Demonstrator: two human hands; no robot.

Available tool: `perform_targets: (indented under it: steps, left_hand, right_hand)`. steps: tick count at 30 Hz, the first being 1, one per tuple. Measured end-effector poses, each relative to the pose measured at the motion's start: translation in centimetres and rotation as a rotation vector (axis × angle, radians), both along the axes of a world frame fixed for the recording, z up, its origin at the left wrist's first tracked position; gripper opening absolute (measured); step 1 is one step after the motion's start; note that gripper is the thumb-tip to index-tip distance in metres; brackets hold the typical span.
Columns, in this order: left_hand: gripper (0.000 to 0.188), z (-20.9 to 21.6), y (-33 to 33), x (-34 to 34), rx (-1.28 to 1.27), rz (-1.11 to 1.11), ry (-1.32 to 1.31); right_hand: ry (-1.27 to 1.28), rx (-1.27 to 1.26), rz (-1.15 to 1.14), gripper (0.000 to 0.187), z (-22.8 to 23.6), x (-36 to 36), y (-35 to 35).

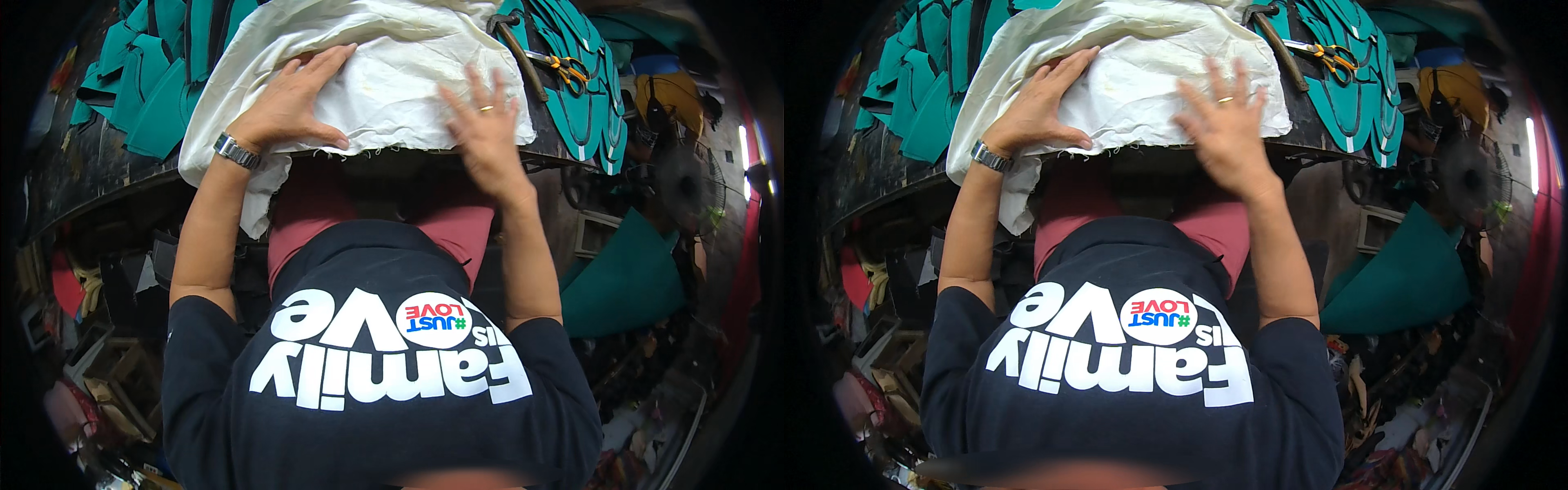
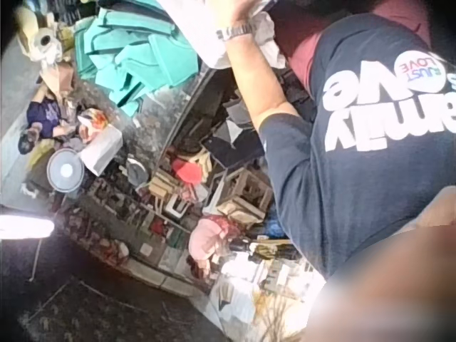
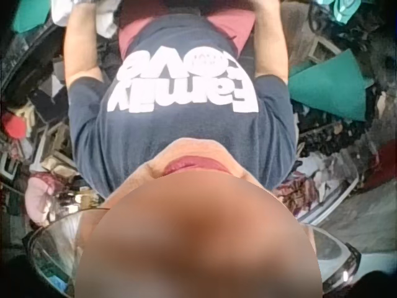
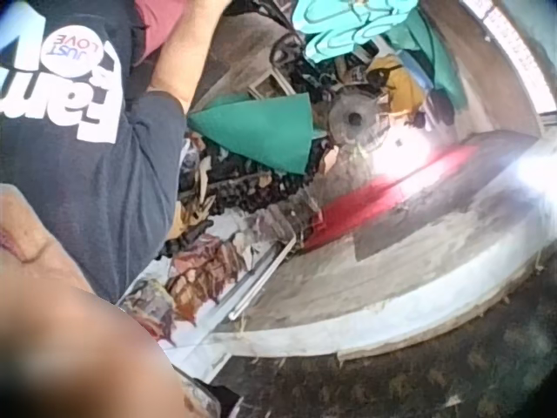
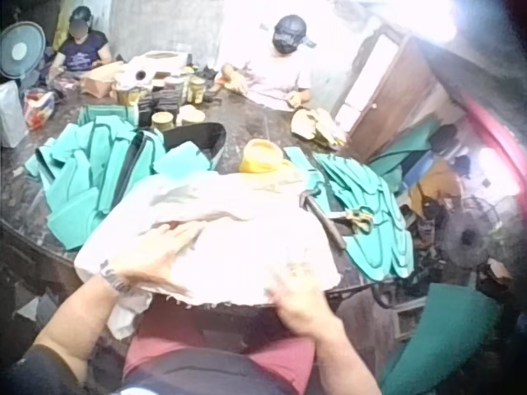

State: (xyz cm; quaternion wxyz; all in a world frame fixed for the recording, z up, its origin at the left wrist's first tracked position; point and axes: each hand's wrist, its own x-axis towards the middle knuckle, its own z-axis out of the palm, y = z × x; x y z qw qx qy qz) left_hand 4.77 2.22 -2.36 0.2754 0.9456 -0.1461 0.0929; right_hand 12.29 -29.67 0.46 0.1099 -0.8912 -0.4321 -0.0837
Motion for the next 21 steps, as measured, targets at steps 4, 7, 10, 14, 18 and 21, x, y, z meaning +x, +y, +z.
perform_targets:
  steps: [4, 7, 10, 14, 18, 21]
  left_hand:
    - [0.129, 0.0, 0.2, 0.0, -0.009, -0.025, 0.034]
    - [0.131, 0.2, 0.3, 0.4, -0.005, -0.040, 0.047]
    - [0.131, 0.6, 0.3, 0.3, -0.001, -0.033, 0.022]
    - [0.135, 1.2, 0.3, 0.4, -0.020, -0.022, 0.107]
    - [0.135, 0.9, 0.6, 0.6, -0.031, -0.027, 0.086]
    - [0.134, 0.4, 0.9, 1.1, 0.007, -0.017, 0.064]
  right_hand:
    - [-0.014, -0.146, 0.024, 0.069, -0.8, -2.7, 3.8]
    - [0.019, -0.138, 0.074, 0.073, -0.3, -2.7, 5.2]
    - [0.082, -0.071, 0.289, 0.063, 1.3, -0.9, 4.8]
    - [0.556, 0.447, 0.085, 0.054, 3.6, 8.9, 5.4]
    - [0.055, 0.404, -0.137, 0.056, 3.6, 18.7, 7.6]
    - [0.125, 0.250, -0.211, 0.063, 3.4, 24.3, 10.6]
